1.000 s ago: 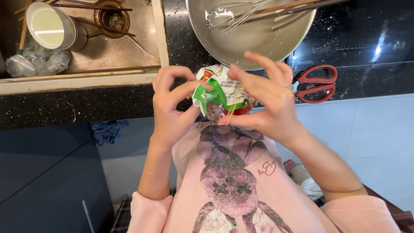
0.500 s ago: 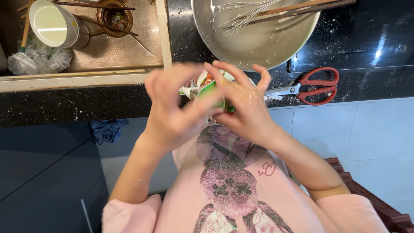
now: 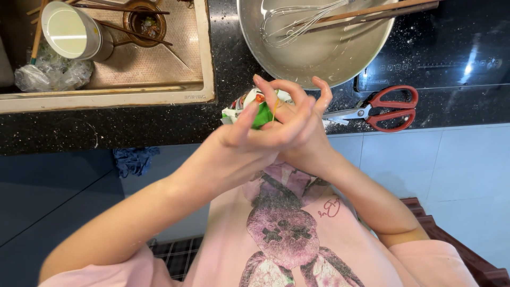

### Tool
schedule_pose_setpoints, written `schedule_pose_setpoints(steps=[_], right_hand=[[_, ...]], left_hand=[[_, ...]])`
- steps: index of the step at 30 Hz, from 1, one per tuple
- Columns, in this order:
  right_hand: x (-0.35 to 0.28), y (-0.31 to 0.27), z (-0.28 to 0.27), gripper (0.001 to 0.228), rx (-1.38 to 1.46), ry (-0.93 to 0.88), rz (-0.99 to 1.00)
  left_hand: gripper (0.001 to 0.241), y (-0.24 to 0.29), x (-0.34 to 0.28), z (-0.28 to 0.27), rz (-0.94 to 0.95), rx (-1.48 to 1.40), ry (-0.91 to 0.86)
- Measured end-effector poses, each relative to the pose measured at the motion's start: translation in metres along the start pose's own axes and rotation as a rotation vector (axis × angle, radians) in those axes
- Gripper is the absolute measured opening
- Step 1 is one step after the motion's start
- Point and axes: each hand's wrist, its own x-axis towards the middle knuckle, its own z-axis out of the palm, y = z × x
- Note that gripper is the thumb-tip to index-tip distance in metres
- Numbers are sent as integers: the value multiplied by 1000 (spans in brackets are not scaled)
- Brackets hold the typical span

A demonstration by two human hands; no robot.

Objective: Cleaning a kitchen stovetop and countertops, and washing a whisk.

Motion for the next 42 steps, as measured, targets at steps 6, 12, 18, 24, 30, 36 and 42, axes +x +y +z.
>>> schedule_pose_setpoints(steps=[6,12,18,24,30,36,42], right_hand=[[9,-6,-3,72,270,50,116],[8,4,3,63,394,100,46],[8,5,7,48,410,145,32],[5,14,11,47,451,180,84],[5,16,12,44,472,174,142],[-2,22,18,35,456,205,146],[3,22,10,34,491,210,134]], left_hand=[[47,-38,11,-8,-36,-520,-98],[25,-77,-11,14,-228,-1794,134],[37,-49,-72,56,-594,-1473,148],[24,12,-98,49,-440,-1598,-24],[17,61,-79,34,-627,-2949,789],[36,102,-60,97,-1381,-2107,1356],[75,115,-58,85,-1191,-1395,468]])
